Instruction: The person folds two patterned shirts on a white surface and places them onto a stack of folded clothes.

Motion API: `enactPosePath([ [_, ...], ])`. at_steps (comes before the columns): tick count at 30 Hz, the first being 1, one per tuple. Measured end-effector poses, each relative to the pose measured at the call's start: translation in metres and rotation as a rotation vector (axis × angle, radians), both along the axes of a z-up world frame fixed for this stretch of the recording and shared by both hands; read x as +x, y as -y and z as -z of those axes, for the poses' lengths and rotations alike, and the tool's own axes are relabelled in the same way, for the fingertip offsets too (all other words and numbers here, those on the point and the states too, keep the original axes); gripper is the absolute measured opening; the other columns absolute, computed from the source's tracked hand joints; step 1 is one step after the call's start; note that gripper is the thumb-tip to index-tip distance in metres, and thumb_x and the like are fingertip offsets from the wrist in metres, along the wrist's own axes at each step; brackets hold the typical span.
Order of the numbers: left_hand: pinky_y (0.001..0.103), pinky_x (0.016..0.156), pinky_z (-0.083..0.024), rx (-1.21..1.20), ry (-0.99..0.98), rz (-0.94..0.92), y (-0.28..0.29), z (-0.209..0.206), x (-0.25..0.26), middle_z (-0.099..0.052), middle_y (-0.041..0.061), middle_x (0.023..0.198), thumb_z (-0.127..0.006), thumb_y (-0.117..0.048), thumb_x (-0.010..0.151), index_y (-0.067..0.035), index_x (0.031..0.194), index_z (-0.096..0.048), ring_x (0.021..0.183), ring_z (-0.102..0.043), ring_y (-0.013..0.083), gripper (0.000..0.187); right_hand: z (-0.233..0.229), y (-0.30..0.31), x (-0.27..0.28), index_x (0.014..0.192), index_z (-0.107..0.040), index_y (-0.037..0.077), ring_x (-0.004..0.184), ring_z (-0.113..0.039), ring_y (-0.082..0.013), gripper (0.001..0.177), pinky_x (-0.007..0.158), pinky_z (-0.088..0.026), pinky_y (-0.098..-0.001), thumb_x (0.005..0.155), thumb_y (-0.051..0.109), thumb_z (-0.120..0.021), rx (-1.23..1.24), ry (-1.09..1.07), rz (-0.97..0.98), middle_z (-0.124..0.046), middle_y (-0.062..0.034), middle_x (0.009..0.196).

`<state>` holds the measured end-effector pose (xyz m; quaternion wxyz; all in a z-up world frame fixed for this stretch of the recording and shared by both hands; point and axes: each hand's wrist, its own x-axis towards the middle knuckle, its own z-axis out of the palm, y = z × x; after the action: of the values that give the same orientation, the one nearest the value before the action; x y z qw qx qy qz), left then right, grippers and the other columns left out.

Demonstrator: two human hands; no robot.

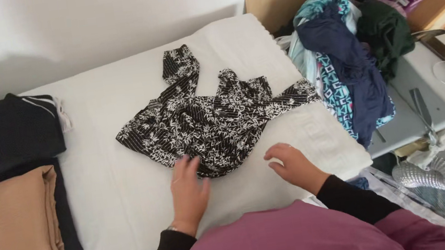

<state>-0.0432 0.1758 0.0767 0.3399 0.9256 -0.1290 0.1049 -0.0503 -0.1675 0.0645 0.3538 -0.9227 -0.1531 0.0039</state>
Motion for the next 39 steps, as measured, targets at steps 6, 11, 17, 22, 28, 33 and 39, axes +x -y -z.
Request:
enactPosePath([
  [6, 0.063, 0.118, -0.026, 0.543, 0.113, 0.187, 0.016, 0.036, 0.029, -0.058, 0.006, 0.129, -0.074, -0.027, 0.081, -0.022, 0.137, -0.053, 0.135, -0.046, 0.029, 0.06, 0.0, 0.002, 0.047, 0.123, -0.068, 0.019, 0.122, -0.064, -0.027, 0.035, 0.107, -0.049, -0.0417, 0.089, 0.017, -0.073, -0.162, 0.113, 0.081, -0.069, -0.0052, 0.121],
  [11, 0.046, 0.085, -0.052, 0.419, 0.22, 0.368, -0.023, 0.048, 0.028, -0.059, 0.001, 0.085, -0.068, -0.019, 0.082, -0.021, 0.091, -0.065, 0.089, -0.068, 0.0276, 0.01, -0.026, -0.013, 0.088, 0.147, -0.053, 0.007, 0.137, -0.052, -0.0388, 0.071, 0.118, -0.038, -0.0511, 0.081, 0.012, -0.077, -0.368, 0.213, 0.068, -0.058, -0.0188, 0.142],
  [17, 0.037, 0.079, -0.055, 0.442, -0.171, 0.085, -0.067, 0.022, 0.002, -0.064, -0.003, 0.085, -0.066, -0.028, 0.088, -0.027, 0.09, -0.069, 0.086, -0.071, 0.0222, 0.004, 0.002, -0.021, 0.102, 0.161, -0.029, 0.025, 0.117, -0.064, -0.0337, 0.075, 0.121, -0.026, -0.0574, 0.095, 0.009, -0.061, -0.704, -0.107, 0.051, -0.053, -0.0123, 0.142],
  [22, 0.049, 0.102, -0.052, 0.078, -0.191, -0.182, -0.028, -0.003, 0.02, -0.065, 0.02, 0.126, -0.066, -0.053, 0.094, -0.008, 0.137, -0.055, 0.119, -0.064, 0.0376, 0.064, 0.021, -0.029, 0.082, 0.107, -0.072, 0.017, 0.093, -0.069, -0.0289, 0.021, 0.09, -0.05, -0.0415, 0.094, 0.011, -0.056, -0.018, 0.089, -0.196, -0.07, -0.005, 0.093],
  [28, 0.052, 0.079, -0.058, 0.547, -0.4, -0.229, 0.008, 0.043, 0.063, -0.067, 0.014, 0.1, -0.072, -0.052, 0.075, -0.011, 0.112, -0.059, 0.092, -0.072, 0.0389, 0.056, -0.043, -0.055, 0.045, 0.079, -0.066, 0.012, 0.071, -0.066, -0.0282, 0.022, 0.073, -0.051, -0.0399, 0.096, 0.025, -0.069, 0.041, -0.304, -0.247, -0.064, -0.0074, 0.071],
  [33, 0.05, 0.081, -0.053, 0.091, -0.576, -0.265, -0.009, 0.009, 0.048, -0.067, 0.015, 0.091, -0.069, -0.031, 0.081, -0.013, 0.106, -0.061, 0.094, -0.07, 0.0391, 0.032, -0.052, -0.044, 0.076, 0.132, -0.06, 0.013, 0.118, -0.062, -0.0324, 0.042, 0.102, -0.048, -0.0457, 0.101, 0.042, -0.061, 0.012, -0.196, 0.036, -0.064, -0.014, 0.122],
  [39, 0.04, 0.096, -0.054, -1.531, -0.297, -0.299, -0.074, 0.024, -0.003, -0.073, 0.018, 0.115, -0.063, 0.018, 0.059, 0.004, 0.125, -0.067, 0.105, -0.068, 0.03, 0.068, -0.09, -0.1, 0.072, 0.159, -0.033, 0.007, 0.142, -0.046, -0.0305, 0.075, 0.117, -0.04, -0.0463, 0.098, 0.043, -0.059, -0.08, -0.521, -0.06, -0.046, -0.0175, 0.156],
])
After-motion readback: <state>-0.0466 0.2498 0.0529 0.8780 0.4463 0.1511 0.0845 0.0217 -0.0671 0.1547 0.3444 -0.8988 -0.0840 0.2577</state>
